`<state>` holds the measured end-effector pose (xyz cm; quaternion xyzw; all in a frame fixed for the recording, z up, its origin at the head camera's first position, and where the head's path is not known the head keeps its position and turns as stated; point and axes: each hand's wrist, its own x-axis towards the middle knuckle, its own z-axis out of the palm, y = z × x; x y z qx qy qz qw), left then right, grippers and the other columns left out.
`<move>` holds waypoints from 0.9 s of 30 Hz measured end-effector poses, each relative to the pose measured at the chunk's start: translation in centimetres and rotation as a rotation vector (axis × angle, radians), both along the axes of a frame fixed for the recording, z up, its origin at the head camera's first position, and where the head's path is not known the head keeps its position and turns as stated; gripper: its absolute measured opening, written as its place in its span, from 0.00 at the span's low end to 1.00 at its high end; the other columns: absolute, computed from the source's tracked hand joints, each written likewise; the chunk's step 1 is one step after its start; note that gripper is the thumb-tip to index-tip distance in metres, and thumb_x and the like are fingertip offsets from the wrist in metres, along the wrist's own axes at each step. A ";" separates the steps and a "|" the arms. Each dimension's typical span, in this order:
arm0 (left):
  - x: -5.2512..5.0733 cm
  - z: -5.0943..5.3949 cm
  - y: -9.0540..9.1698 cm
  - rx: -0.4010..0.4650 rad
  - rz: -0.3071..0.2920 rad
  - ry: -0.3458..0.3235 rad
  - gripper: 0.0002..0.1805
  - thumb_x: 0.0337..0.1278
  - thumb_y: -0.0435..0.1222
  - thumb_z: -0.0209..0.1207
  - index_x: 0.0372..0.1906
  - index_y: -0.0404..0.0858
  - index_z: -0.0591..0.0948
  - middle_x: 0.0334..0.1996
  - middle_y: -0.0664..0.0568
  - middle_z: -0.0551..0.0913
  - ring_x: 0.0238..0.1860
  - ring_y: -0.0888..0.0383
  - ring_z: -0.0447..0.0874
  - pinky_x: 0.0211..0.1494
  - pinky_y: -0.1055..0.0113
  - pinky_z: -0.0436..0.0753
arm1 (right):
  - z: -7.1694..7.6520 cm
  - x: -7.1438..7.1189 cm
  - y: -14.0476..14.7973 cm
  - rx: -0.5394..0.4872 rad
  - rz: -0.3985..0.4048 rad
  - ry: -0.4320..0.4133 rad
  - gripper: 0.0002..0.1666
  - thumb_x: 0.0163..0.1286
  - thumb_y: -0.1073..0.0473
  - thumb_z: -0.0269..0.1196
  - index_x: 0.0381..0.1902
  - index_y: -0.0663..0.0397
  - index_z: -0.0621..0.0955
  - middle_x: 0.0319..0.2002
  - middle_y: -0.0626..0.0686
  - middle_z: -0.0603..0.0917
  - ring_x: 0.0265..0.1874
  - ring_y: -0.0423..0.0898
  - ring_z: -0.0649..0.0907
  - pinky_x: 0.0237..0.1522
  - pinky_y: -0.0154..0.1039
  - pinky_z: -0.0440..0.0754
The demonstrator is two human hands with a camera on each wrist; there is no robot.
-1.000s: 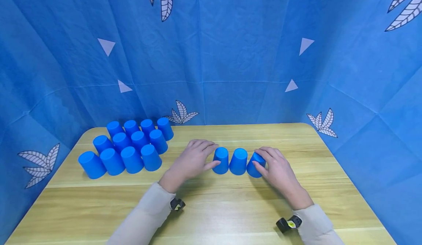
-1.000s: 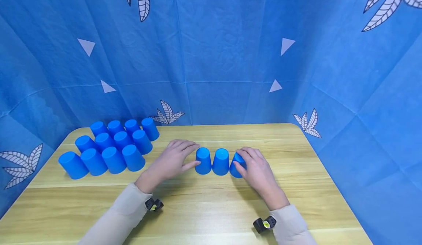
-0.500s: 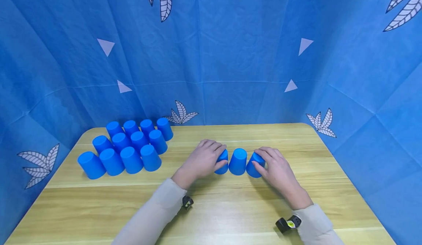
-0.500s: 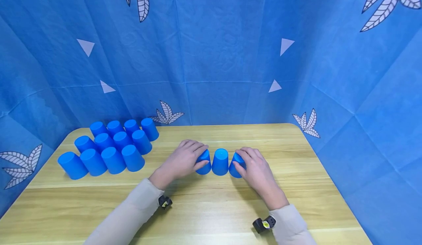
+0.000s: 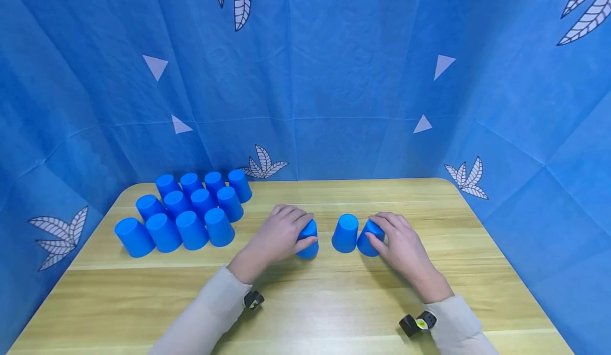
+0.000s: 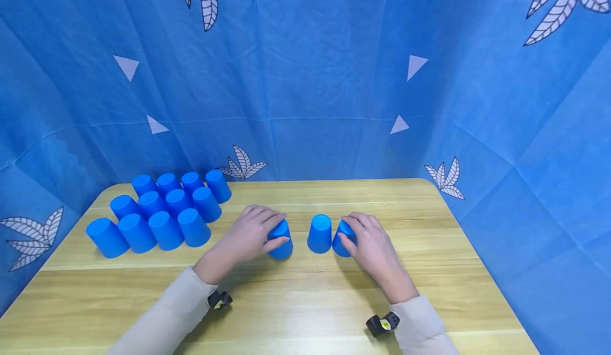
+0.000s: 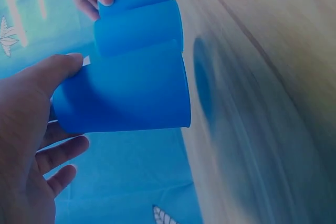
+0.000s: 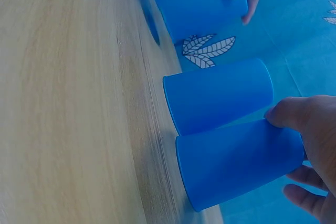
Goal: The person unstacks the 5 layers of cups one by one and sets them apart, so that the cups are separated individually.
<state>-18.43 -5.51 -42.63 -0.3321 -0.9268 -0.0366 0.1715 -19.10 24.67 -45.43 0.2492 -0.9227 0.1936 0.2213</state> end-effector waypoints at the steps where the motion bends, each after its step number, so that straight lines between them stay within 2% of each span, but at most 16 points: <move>1: 0.2 0.1 -0.3 0.012 -0.002 0.007 0.30 0.64 0.57 0.57 0.59 0.39 0.80 0.54 0.50 0.82 0.57 0.50 0.77 0.63 0.52 0.71 | 0.0 0.0 0.0 -0.001 0.001 0.002 0.24 0.62 0.53 0.71 0.52 0.60 0.82 0.51 0.59 0.81 0.51 0.58 0.78 0.50 0.56 0.79; 6: 1.3 0.5 -2.0 0.075 0.011 0.028 0.29 0.62 0.55 0.60 0.58 0.39 0.80 0.53 0.49 0.83 0.57 0.49 0.77 0.62 0.51 0.72 | 0.0 0.0 0.1 -0.003 0.004 0.020 0.24 0.61 0.54 0.71 0.52 0.60 0.82 0.50 0.59 0.81 0.50 0.58 0.79 0.49 0.56 0.80; 10: 2.2 0.9 -3.4 0.102 0.054 0.029 0.29 0.60 0.55 0.62 0.58 0.39 0.81 0.53 0.49 0.83 0.57 0.48 0.77 0.62 0.51 0.71 | -0.1 0.0 0.1 -0.002 0.002 0.018 0.24 0.61 0.53 0.71 0.52 0.60 0.82 0.50 0.59 0.81 0.50 0.58 0.79 0.49 0.56 0.80; 16: 3.5 1.2 -5.7 0.113 0.119 0.039 0.30 0.58 0.55 0.63 0.58 0.41 0.81 0.52 0.49 0.83 0.56 0.48 0.77 0.62 0.50 0.71 | -0.1 0.0 0.0 -0.004 -0.002 0.004 0.24 0.62 0.53 0.70 0.52 0.60 0.82 0.51 0.59 0.81 0.50 0.58 0.78 0.49 0.56 0.79; 23: 5.2 1.2 -8.3 0.116 0.178 0.016 0.30 0.56 0.56 0.64 0.58 0.40 0.81 0.53 0.47 0.82 0.57 0.46 0.76 0.61 0.47 0.70 | 0.0 0.1 0.0 -0.013 0.003 0.012 0.24 0.61 0.53 0.71 0.52 0.60 0.82 0.50 0.59 0.81 0.50 0.58 0.79 0.49 0.56 0.79; 27: 6.0 1.0 -9.8 0.118 0.208 0.029 0.31 0.54 0.56 0.66 0.58 0.41 0.82 0.53 0.47 0.82 0.56 0.46 0.76 0.60 0.47 0.70 | -0.1 0.1 -0.1 -0.013 0.000 0.004 0.24 0.62 0.53 0.71 0.52 0.60 0.82 0.50 0.59 0.81 0.50 0.58 0.79 0.49 0.56 0.80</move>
